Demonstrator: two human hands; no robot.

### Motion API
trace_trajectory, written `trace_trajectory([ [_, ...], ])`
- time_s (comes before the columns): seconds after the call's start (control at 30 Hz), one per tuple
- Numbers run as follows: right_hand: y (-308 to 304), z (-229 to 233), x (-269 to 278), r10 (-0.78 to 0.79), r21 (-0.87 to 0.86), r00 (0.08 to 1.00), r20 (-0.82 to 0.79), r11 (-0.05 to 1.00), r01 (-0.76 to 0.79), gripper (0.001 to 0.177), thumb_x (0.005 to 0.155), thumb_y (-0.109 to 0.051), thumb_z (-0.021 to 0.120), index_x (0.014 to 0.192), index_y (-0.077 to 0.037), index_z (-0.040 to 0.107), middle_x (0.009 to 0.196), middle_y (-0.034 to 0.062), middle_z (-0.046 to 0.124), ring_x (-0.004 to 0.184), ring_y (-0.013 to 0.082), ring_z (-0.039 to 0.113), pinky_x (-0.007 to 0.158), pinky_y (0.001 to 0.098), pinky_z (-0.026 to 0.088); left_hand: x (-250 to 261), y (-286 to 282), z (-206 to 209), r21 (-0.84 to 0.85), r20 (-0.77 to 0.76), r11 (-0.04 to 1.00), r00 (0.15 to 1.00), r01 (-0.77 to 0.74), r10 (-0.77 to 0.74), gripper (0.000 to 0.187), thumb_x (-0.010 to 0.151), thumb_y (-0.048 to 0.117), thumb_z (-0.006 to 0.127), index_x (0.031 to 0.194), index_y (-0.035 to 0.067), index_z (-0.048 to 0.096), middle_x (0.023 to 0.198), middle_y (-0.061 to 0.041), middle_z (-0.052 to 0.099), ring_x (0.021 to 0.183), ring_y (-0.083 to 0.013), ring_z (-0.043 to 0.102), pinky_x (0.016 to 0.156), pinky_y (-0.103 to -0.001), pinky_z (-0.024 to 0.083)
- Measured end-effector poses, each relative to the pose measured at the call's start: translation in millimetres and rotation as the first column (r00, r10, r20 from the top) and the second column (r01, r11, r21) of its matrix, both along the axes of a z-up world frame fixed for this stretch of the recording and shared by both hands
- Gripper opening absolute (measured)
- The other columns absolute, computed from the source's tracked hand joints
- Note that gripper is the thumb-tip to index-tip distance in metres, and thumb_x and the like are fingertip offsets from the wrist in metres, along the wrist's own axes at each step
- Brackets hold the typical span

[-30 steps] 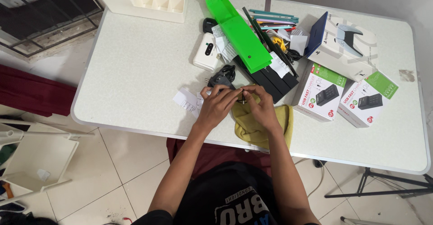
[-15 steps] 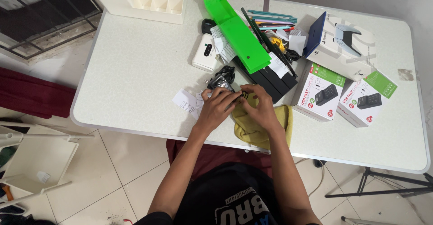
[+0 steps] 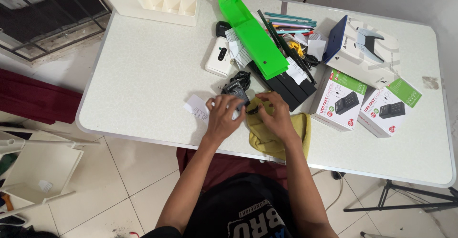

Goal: The person organizes a cluttered desk by sorting various items into a white plastic organizer and a green pencil case. They place black and yellow cables into the organizer, then wipe the table surface with a yellow cloth. Finally, they arrange colored pens and pencils into the green case.

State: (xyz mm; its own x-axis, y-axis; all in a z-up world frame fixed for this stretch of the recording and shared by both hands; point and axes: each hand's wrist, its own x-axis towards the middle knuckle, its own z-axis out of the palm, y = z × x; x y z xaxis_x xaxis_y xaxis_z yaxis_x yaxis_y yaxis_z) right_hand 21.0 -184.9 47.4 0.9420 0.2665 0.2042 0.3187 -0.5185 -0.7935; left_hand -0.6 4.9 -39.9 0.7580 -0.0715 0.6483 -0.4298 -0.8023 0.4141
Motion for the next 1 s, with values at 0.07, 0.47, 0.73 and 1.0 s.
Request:
trace_trajectory([
  [0.07,-1.0,2.7,-3.7,0.007,-0.072,1.0,-0.009,0.997,-0.007,0.034,0.086,-0.004,0.066,0.119,-0.004,0.071,0.113,0.0143,0.07,0.108,0.0294,0.067,0.096,0.0406,0.052,2.2,0.1,4.7,-0.109,-0.05,0.989,0.994,-0.103,0.098,0.046,0.093,0.031,0.077,0.129,0.009,0.06,0.123,-0.01,0.062,0.121,-0.0244,0.05,0.103,-0.047,0.028],
  [0.47,0.2,-0.2,-1.7,0.077,-0.095,0.996,0.048,0.993,-0.073,0.033,0.086,-0.001,0.072,0.117,-0.008,0.075,0.118,0.012,0.069,0.112,0.0305,0.066,0.094,0.0394,0.054,7.8,-2.4,38.1,-0.171,-0.241,0.968,0.96,-0.184,0.14,0.04,0.094,0.02,0.075,0.132,0.012,0.066,0.128,-0.001,0.069,0.121,-0.0211,0.056,0.103,-0.047,0.028],
  [0.73,15.8,20.4,12.5,0.056,0.119,0.998,-0.003,0.991,-0.055,0.049,0.084,0.001,0.071,0.133,-0.005,0.065,0.123,0.0136,0.07,0.105,0.0234,0.071,0.083,0.0349,0.055,5.7,5.9,62.7,-0.505,-0.105,0.863,0.993,-0.013,-0.047,0.038,0.092,0.005,0.078,0.128,0.005,0.068,0.128,-0.011,0.07,0.12,-0.0282,0.063,0.102,-0.039,0.052],
  [1.0,34.2,5.0,37.2,0.245,0.369,0.914,-0.322,0.922,-0.118,0.045,0.092,0.001,0.064,0.137,0.004,0.062,0.119,0.0161,0.073,0.097,0.0119,0.066,0.081,0.0267,0.056,0.5,22.0,79.3,-0.543,-0.089,0.84,0.995,-0.007,-0.05,0.039,0.095,0.006,0.075,0.133,0.005,0.067,0.134,-0.013,0.068,0.126,-0.03,0.063,0.107,-0.039,0.053],
])
